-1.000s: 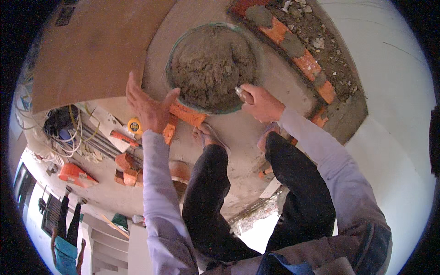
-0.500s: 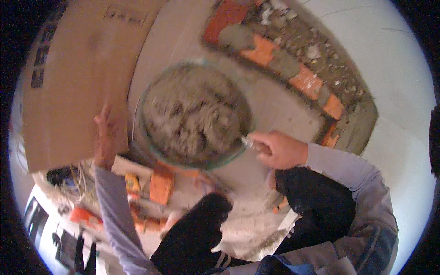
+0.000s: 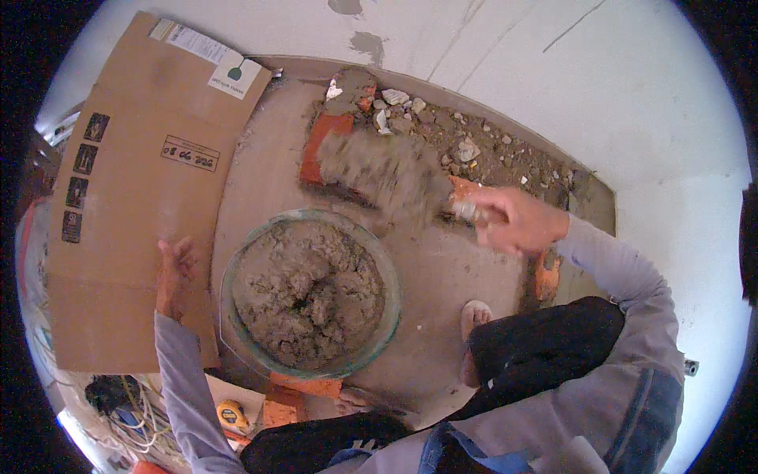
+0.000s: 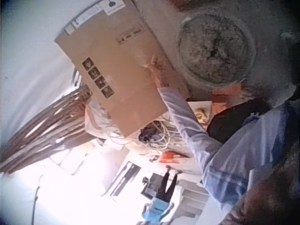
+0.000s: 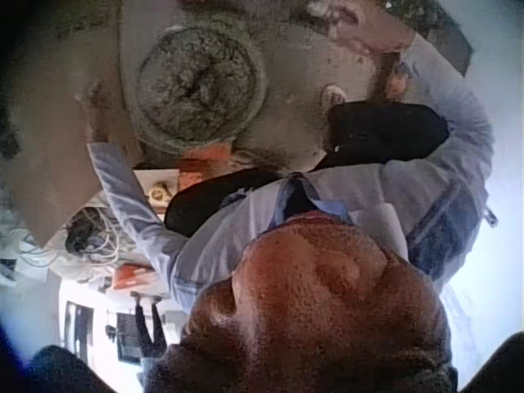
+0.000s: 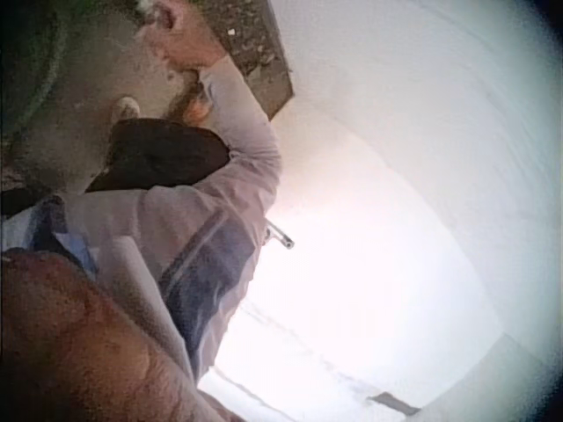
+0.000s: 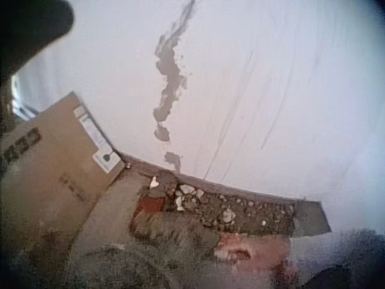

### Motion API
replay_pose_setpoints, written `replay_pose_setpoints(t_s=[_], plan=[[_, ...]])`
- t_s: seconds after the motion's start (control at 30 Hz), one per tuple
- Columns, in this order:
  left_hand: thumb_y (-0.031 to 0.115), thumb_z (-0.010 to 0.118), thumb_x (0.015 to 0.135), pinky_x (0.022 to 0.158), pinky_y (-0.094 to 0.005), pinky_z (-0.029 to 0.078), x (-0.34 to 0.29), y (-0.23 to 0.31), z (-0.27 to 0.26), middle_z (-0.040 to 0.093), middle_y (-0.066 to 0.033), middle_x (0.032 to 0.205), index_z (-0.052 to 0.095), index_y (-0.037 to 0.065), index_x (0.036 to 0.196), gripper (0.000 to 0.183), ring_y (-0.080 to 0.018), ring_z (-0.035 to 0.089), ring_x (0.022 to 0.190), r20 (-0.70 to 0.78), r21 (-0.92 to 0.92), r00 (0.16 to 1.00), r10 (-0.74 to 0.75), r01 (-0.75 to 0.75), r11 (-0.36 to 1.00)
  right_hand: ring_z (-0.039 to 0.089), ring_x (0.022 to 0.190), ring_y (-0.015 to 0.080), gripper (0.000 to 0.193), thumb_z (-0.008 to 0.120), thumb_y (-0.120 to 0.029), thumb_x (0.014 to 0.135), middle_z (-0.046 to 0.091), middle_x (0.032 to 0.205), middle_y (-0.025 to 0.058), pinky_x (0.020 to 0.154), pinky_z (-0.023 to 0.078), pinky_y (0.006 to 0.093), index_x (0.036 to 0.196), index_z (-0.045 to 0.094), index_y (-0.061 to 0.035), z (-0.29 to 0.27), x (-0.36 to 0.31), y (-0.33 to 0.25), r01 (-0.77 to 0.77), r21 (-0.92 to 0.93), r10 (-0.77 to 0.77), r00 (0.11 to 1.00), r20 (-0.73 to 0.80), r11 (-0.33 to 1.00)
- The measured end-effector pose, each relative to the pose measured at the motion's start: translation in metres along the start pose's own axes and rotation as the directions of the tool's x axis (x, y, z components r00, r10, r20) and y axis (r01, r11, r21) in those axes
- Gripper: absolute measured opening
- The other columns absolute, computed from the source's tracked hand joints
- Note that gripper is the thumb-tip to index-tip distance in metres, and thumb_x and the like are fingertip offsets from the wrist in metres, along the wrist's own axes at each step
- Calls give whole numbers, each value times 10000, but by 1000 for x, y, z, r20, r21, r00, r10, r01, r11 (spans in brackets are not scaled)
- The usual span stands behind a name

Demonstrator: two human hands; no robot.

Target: The person scoops cement from a bucket using a trowel and applies it to a partially exposed brick wall. They repeatedly smooth the cement over the bricks and wall surface.

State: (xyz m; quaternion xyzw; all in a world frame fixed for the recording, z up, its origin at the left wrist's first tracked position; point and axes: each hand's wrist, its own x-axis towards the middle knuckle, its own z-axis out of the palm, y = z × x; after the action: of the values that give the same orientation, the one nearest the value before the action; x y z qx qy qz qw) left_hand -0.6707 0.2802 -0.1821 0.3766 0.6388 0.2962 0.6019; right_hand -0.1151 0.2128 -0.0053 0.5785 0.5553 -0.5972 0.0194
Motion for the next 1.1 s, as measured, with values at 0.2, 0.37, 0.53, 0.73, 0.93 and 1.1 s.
replay_pose_setpoints(t_s=[0.2, 0.37, 0.53, 0.73, 0.93, 1.1], plan=[[691, 210, 850, 1005, -393, 295, -37, 4, 6, 382, -125, 1361, 330, 33, 1353, 837, -266, 416, 1179, 44, 34, 998, -45, 43, 998, 594, 768, 301, 400, 545, -172, 800, 548, 879, 138, 658, 490, 415, 1169, 434, -63, -68, 89, 101, -15, -768, -556, 682, -476, 640], [697, 219, 845, 999, -403, 300, -70, -3, -9, 392, -123, 1351, 360, 28, 1334, 840, -262, 423, 1173, -131, 31, 990, -45, 50, 998, 563, 906, 390, 406, 492, -131, 819, 528, 1101, 181, 736, 474, 481, 1211, 402, -76, -89, 128, 120, -177, -804, -536, 661, -525, 568], [621, 269, 887, 1024, -382, 288, -113, -33, -40, 411, -113, 1345, 388, 43, 1326, 736, -241, 415, 1203, 4, 53, 999, -42, 42, 998, 579, 953, 344, 406, 500, -132, 817, 564, 1110, 171, 779, 480, 451, 1215, 458, -65, -83, 125, 110, -36, -820, -591, 674, -442, 572], [689, 193, 855, 908, -388, 373, -124, -10, 47, 501, -95, 1215, 409, 57, 1314, 810, -220, 492, 1041, 127, 24, 984, -125, 123, 992, 574, 960, 326, 388, 534, -181, 837, 565, 1101, 158, 818, 468, 397, 1202, 482, -59, -48, 18, 34, 175, -908, -753, 629, -196, 382], [736, 124, 819, 867, -404, 409, -145, -77, 47, 515, -64, 1094, 438, 54, 1272, 877, -202, 500, 955, 152, -255, 987, -50, 88, 963, 587, 765, 326, 353, 552, -162, 784, 529, 870, 117, 614, 482, 424, 1109, 439, -83, 48, -6, -114, 211, -977, -631, 753, 186, -36], [665, 232, 864, 829, -366, 441, -165, -66, 76, 535, -60, 1068, 468, 59, 1236, 750, -184, 529, 907, 151, -290, 986, 64, -18, 957, 574, 696, 284, 394, 533, -75, 762, 501, 820, 104, 548, 466, 388, 1132, 400, -54, 76, 63, -127, 236, -917, -610, 689, 391, -321]])
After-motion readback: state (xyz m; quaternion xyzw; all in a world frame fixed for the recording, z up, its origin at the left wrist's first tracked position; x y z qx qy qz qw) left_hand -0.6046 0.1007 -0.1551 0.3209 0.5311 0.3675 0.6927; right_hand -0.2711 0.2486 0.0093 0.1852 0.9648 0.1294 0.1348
